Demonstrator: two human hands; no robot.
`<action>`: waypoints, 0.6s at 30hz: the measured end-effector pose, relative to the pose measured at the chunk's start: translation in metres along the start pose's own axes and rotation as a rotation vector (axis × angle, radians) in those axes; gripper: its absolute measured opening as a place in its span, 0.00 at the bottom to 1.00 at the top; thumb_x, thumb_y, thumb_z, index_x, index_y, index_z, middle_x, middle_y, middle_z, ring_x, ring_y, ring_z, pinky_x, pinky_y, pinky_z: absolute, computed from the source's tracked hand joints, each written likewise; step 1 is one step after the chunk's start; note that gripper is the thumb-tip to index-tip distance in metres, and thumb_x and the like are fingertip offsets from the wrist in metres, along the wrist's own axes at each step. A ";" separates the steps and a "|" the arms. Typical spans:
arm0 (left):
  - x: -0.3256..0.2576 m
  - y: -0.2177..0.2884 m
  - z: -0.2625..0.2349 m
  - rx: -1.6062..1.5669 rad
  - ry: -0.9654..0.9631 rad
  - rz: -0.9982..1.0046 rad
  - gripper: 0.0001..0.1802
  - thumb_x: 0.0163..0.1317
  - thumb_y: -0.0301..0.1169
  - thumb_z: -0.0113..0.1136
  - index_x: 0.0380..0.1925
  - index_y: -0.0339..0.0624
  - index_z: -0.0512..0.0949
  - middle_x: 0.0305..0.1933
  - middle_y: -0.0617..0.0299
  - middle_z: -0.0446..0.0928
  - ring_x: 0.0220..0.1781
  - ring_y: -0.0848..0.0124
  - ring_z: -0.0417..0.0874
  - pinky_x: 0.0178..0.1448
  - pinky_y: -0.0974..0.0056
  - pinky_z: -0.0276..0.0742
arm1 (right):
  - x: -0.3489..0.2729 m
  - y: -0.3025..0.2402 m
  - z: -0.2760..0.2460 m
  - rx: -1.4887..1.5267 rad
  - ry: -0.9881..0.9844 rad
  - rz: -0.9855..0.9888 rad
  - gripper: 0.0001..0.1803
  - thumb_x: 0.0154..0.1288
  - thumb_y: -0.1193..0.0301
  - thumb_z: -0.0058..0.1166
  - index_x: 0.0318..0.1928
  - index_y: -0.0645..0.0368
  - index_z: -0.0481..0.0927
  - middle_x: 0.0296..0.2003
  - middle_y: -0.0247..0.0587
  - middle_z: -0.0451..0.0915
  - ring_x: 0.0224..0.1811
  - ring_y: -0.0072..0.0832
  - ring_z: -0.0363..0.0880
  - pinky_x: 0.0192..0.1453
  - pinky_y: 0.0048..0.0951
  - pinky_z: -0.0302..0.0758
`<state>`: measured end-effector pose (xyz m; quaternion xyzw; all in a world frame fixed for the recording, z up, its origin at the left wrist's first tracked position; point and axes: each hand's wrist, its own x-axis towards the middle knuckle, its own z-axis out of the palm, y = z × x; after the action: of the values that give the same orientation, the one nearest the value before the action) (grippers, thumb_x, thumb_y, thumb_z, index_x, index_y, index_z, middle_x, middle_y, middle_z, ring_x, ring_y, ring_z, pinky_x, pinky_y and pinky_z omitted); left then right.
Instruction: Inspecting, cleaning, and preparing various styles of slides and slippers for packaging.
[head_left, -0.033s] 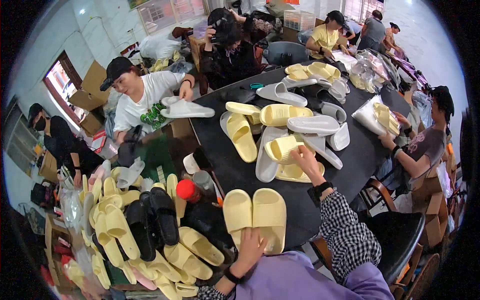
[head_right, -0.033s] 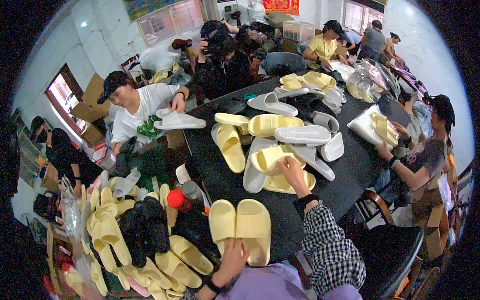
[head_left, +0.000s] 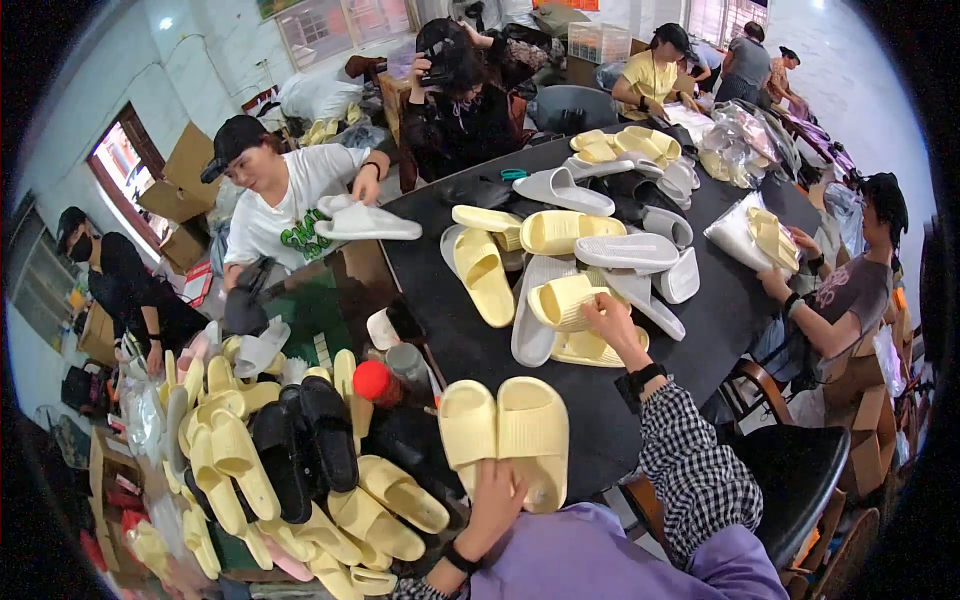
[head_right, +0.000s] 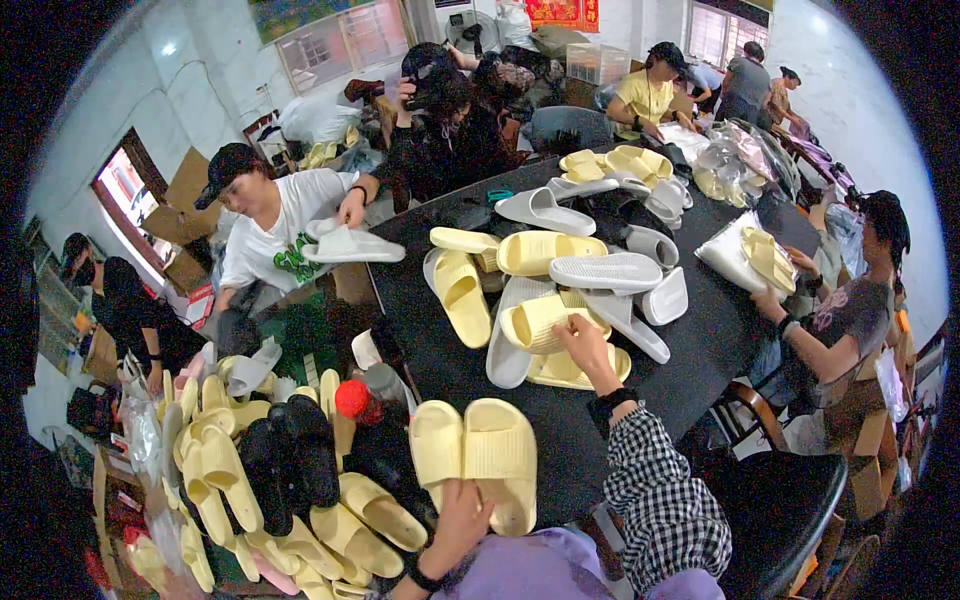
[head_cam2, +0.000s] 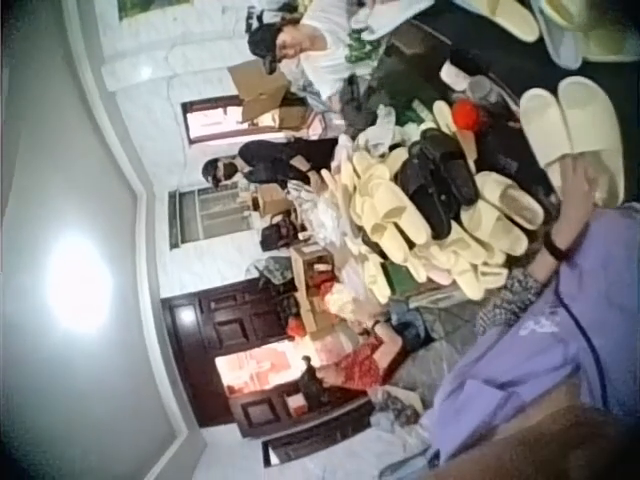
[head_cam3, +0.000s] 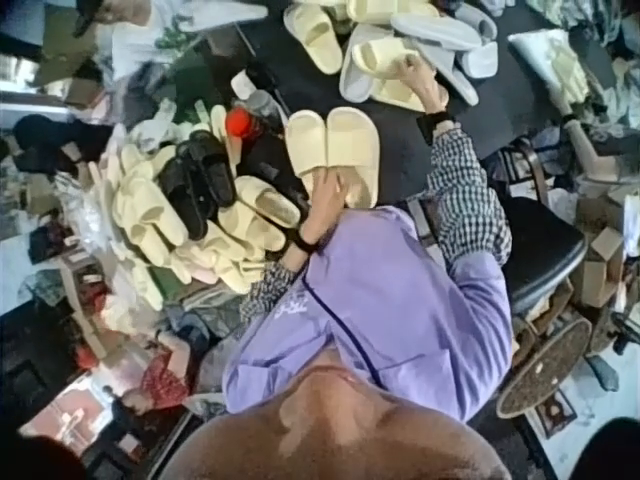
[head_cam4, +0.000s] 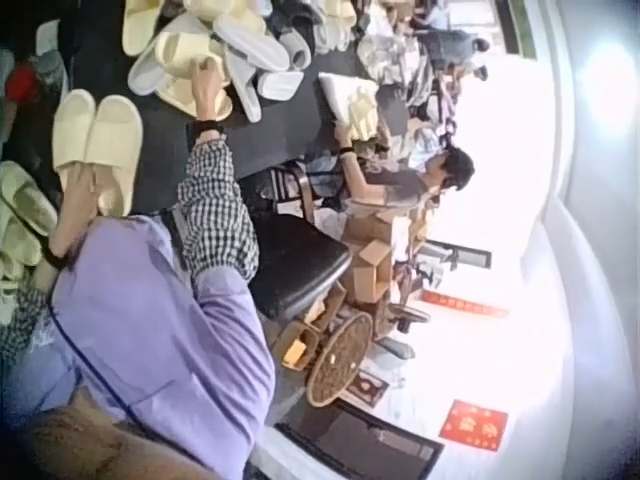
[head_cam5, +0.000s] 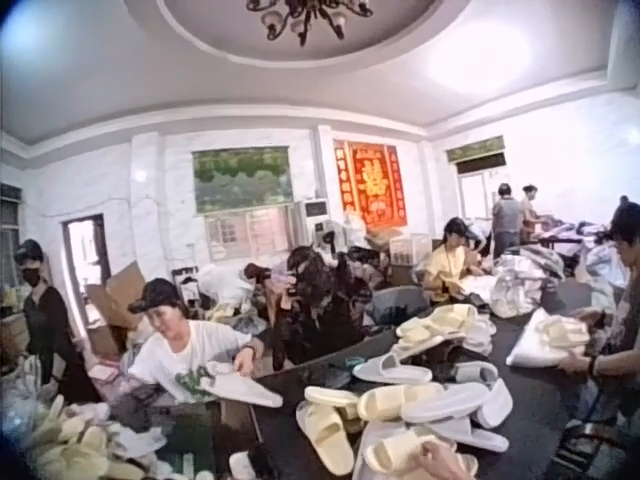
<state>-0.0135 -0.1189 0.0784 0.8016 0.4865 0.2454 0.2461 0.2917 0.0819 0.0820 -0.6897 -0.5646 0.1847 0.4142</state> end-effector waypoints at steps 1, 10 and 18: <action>-0.003 0.003 -0.015 -0.069 0.063 -0.062 0.20 0.55 0.31 0.62 0.43 0.28 0.69 0.43 0.39 0.66 0.46 0.43 0.68 0.49 0.50 0.68 | 0.004 0.000 -0.003 0.021 -0.112 0.079 0.21 0.62 0.59 0.58 0.45 0.66 0.77 0.33 0.47 0.79 0.35 0.35 0.76 0.43 0.31 0.72; -0.044 0.006 -0.078 -0.126 0.384 -0.326 0.29 0.58 0.30 0.57 0.59 0.29 0.66 0.60 0.37 0.63 0.62 0.41 0.62 0.64 0.50 0.60 | -0.047 -0.087 -0.077 0.458 -0.261 0.162 0.13 0.65 0.64 0.56 0.37 0.63 0.80 0.25 0.24 0.74 0.28 0.11 0.68 0.31 0.18 0.64; -0.055 0.017 -0.085 -0.204 0.315 -0.320 0.23 0.58 0.28 0.54 0.53 0.29 0.70 0.54 0.39 0.66 0.55 0.42 0.66 0.60 0.49 0.63 | -0.168 -0.087 -0.073 -0.011 -0.484 0.030 0.14 0.59 0.63 0.61 0.32 0.64 0.79 0.20 0.46 0.76 0.22 0.32 0.75 0.29 0.34 0.71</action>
<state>-0.0787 -0.1621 0.1455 0.6372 0.6123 0.3733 0.2824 0.2404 -0.0999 0.1574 -0.6358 -0.6380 0.3476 0.2605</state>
